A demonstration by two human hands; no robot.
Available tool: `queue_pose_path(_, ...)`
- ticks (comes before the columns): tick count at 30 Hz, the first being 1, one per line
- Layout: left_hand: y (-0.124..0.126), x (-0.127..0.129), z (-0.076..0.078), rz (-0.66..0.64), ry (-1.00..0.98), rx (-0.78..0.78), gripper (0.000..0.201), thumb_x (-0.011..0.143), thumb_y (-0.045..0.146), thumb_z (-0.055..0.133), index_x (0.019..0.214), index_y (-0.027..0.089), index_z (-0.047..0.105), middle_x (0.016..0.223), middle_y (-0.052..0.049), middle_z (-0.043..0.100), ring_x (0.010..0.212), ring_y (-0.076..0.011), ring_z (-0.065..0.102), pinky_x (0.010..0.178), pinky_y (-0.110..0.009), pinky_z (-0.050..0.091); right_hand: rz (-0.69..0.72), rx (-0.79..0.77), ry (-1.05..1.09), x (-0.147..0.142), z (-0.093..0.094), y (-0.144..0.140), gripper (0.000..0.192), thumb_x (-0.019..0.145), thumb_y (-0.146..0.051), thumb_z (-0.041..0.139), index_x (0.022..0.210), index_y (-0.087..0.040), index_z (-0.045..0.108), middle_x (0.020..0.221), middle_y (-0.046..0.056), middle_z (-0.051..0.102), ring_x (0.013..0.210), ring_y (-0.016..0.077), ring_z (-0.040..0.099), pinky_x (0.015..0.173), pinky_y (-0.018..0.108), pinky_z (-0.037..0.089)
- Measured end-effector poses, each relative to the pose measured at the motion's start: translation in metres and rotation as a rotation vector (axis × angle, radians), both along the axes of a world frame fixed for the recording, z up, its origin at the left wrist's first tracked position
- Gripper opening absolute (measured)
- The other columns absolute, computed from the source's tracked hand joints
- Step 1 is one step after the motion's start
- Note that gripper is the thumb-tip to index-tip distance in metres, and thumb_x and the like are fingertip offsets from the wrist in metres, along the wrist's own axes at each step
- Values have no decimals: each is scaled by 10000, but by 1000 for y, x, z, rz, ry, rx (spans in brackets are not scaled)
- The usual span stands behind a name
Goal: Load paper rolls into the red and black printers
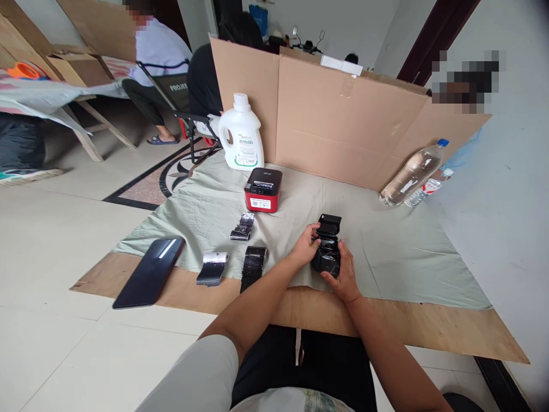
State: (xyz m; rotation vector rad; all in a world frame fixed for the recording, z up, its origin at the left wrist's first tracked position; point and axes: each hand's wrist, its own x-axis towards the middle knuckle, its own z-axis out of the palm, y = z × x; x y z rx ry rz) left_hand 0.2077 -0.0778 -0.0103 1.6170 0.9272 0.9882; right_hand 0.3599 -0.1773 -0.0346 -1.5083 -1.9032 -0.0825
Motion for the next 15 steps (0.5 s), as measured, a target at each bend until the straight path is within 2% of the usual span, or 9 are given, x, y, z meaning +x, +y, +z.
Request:
queue_pose_path(4,-1,1,4,-8,256,192,327,796,104,550,1105,185,619,1144,-67,650,1103,-221,526,983,-383,449,13,41,46,0,0,0,799,862,-653,431,1465,-177,208,1430,179,386,1319,312,385,1051,545,369)
queue_pose_path(7,2,9,18,-40,494,312,243,816,147,549,1013,182,688,1058,-85,686,1106,-271,506,1000,-422,406,11,66,92,0,-1,1,769,870,-651,420,1444,-167,256,1396,177,418,1284,304,412,1045,538,375)
queue_pose_path(12,15,31,48,-196,954,280,214,776,238,632,960,181,726,1097,-133,678,1129,-346,479,962,-465,363,12,89,168,2,-6,3,691,884,-601,445,1401,-156,333,1351,179,455,1248,303,436,1026,543,389)
queue_pose_path(15,21,45,57,-241,1162,244,268,734,266,688,978,162,723,1138,-158,649,1163,-358,464,974,-452,329,9,99,196,3,-8,5,649,888,-588,450,1381,-175,364,1339,167,467,1235,304,445,1015,551,401)
